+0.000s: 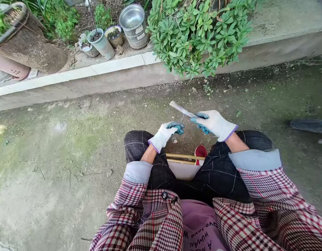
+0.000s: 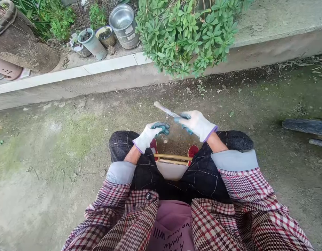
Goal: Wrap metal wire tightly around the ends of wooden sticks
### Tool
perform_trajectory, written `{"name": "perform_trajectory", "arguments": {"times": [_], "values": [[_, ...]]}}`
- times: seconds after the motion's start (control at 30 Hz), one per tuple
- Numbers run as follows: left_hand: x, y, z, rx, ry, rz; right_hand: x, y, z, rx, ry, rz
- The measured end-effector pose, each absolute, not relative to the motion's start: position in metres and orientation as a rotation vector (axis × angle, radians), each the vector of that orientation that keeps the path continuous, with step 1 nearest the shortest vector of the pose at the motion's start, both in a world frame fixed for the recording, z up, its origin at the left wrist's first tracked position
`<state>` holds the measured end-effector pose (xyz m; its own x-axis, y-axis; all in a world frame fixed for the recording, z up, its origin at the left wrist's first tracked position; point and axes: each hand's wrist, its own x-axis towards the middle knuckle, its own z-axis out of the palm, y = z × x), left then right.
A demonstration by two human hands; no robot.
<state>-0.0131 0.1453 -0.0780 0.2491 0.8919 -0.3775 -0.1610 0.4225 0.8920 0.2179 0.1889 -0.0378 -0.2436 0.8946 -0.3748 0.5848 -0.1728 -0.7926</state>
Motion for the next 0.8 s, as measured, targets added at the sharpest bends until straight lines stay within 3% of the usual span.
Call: {"name": "perform_trajectory", "arguments": {"times": [0.13, 0.37, 0.47, 0.6, 0.7, 0.8], "values": [[-0.013, 0.146, -0.084, 0.874, 1.099, 0.825, 0.225, 0.185, -0.03, -1.422, -1.319, 1.713], [-0.016, 0.158, -0.093, 0.961, 1.267, 0.82, 0.233, 0.184, -0.033, -1.069, -1.999, 2.271], [-0.018, 0.157, -0.092, 0.963, 1.316, 0.789, 0.227, 0.184, -0.042, -1.18, -2.382, 2.06], [-0.015, 0.152, -0.092, 0.985, 1.418, 0.759, 0.217, 0.189, -0.051, -1.612, -2.786, 1.402], [-0.011, 0.148, -0.091, 0.933, 1.431, 0.709, 0.214, 0.195, -0.05, -1.841, -2.812, 1.027], [-0.01, 0.147, -0.087, 0.847, 1.332, 0.738, 0.216, 0.195, -0.043, -1.862, -2.591, 0.985]]}}
